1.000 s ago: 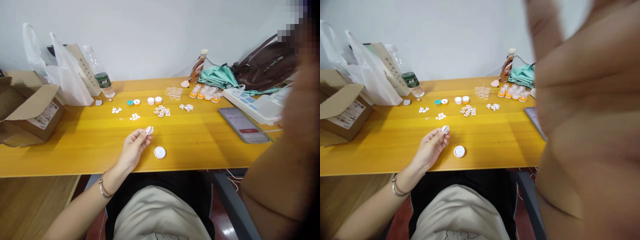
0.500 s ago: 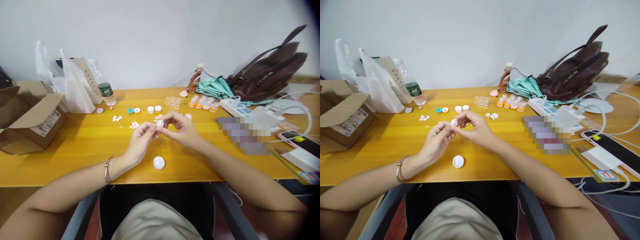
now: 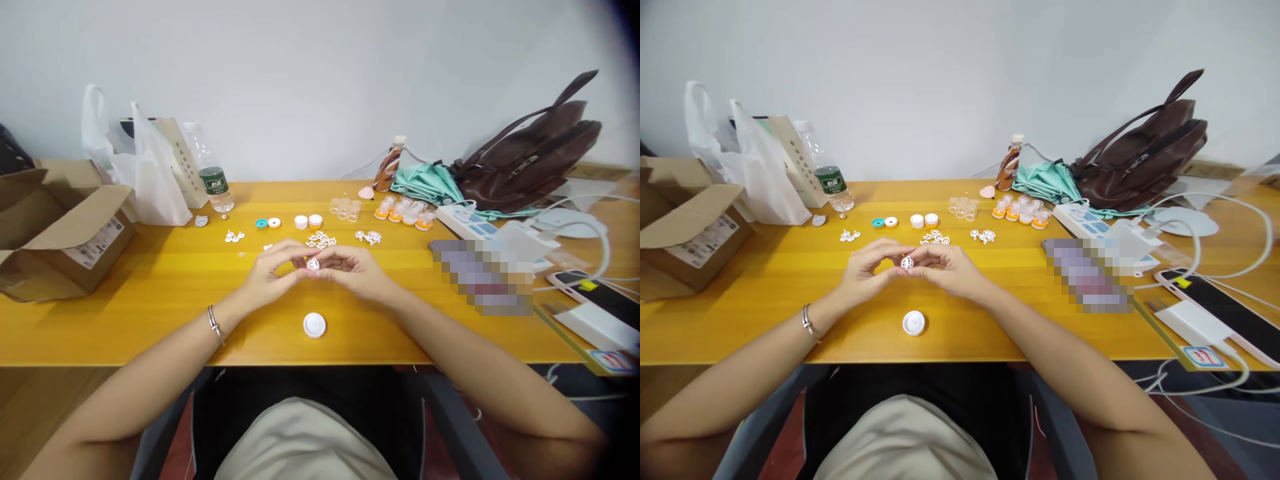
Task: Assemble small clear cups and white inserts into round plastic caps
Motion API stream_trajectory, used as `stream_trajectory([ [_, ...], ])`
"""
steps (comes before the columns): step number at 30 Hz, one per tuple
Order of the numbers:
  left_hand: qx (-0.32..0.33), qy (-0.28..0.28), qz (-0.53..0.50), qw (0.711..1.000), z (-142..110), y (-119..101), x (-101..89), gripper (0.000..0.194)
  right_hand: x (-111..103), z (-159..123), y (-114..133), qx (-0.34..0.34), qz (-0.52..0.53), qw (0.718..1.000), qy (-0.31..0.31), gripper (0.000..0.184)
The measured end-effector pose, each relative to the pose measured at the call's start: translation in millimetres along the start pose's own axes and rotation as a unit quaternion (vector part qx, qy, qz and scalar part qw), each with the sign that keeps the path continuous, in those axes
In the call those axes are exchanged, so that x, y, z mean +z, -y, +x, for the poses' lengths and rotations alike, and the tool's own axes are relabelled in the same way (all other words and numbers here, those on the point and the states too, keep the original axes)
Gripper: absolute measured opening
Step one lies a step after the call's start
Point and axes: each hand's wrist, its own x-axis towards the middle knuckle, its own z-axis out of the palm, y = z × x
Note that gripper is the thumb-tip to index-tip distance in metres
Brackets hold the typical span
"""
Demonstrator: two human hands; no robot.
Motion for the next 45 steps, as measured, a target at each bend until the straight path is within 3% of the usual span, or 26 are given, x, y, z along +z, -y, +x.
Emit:
stream_trajectory([
  [18, 0.084, -0.015, 0.1, 0.991, -5, 5, 0.0, 0.028, -3, 4, -5, 0.02, 0.05, 0.998, -0.014, 0.019],
  [25, 0.155, -0.015, 0.156, 0.975, -2, 10, 1.1, 0.022, -5, 8, -11, 0.06, 0.083, 0.995, -0.011, 0.019],
  [30, 0.141, -0.039, 0.192, 0.97, -2, 15, 3.3, 0.019, -5, 10, -13, 0.075, 0.057, 0.995, -0.023, 0.022],
  [36, 0.087, -0.022, 0.23, 0.969, -6, 16, 8.4, 0.012, -3, 11, -17, 0.123, 0.041, 0.991, -0.027, 0.025],
  [40, 0.103, -0.018, 0.258, 0.961, -9, 17, 11.6, 0.006, -6, 11, -16, 0.173, 0.064, 0.983, 0.002, 0.027],
  [45, 0.143, -0.054, 0.296, 0.943, -11, 17, 16.7, 0.004, -5, 9, -9, 0.156, 0.053, 0.986, 0.005, 0.026],
])
